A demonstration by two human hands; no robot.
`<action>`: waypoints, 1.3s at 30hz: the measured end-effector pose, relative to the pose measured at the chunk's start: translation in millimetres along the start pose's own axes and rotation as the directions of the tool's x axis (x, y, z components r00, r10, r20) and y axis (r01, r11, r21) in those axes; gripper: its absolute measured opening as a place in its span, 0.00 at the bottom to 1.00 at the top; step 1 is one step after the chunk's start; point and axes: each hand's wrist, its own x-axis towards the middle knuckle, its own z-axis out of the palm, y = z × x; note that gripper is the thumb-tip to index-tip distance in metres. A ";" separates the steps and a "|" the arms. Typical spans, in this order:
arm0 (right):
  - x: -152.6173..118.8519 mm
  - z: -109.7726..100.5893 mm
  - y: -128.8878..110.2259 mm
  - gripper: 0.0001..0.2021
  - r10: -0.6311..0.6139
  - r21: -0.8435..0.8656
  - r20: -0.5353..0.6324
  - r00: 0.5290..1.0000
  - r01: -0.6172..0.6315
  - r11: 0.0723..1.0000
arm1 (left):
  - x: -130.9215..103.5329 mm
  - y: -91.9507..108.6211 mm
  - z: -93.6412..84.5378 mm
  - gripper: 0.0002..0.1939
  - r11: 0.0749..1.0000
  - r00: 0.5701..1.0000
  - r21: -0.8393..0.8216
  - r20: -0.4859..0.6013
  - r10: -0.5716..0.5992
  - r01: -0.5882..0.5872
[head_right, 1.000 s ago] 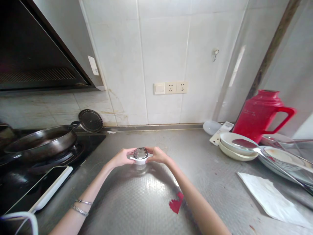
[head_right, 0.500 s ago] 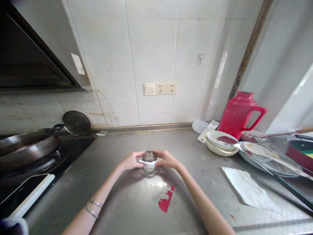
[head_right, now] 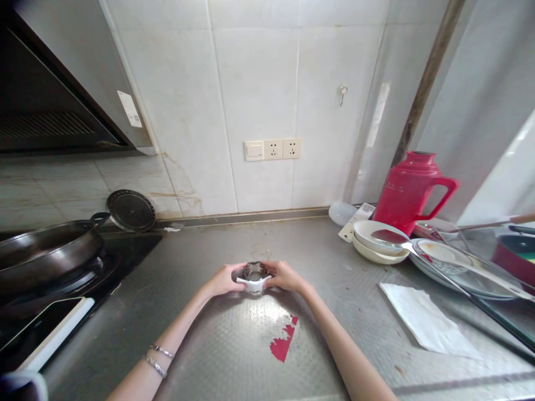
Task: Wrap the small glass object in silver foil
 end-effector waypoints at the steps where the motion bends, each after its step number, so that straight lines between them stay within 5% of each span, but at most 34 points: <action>1: 0.1 0.8 -0.1 0.35 -0.005 0.002 0.009 1.000 0.005 1.000 | -0.3 -0.4 0.0 0.33 1.000 1.000 0.003 -0.002 -0.001 0.001; 8: -0.2 4.9 -4.8 0.33 -0.034 -0.057 0.015 0.999 0.035 0.998 | -1.4 -3.8 1.1 0.33 1.000 1.000 0.010 -0.006 -0.019 0.019; 16: -6.8 -1.4 -4.9 0.37 -0.005 -0.449 -0.161 0.987 -0.069 0.891 | -4.8 -12.3 -5.6 0.42 1.000 0.999 0.008 0.034 -0.017 0.017; 22: -18.0 -10.8 -15.5 0.16 -0.057 -0.565 -0.189 0.980 -0.061 0.823 | -6.5 -19.7 -18.3 0.57 0.991 0.989 -0.044 0.085 -0.123 0.127; 27: -20.3 -7.6 -24.6 0.02 -0.029 -0.578 -0.124 0.992 -0.048 0.814 | -4.7 -18.8 -21.4 0.47 0.994 0.996 -0.070 0.003 -0.086 0.086; 34: -22.2 -6.7 -34.9 0.06 0.015 -0.451 -0.121 0.993 -0.069 0.890 | -3.7 9.9 -17.0 0.19 0.999 0.915 0.034 -0.404 0.016 -0.002; 39: -19.2 -4.4 -37.8 0.16 -0.015 -0.138 -0.216 0.976 -0.015 0.990 | -8.0 35.7 -10.7 0.20 0.999 0.972 0.005 -0.231 0.047 -0.047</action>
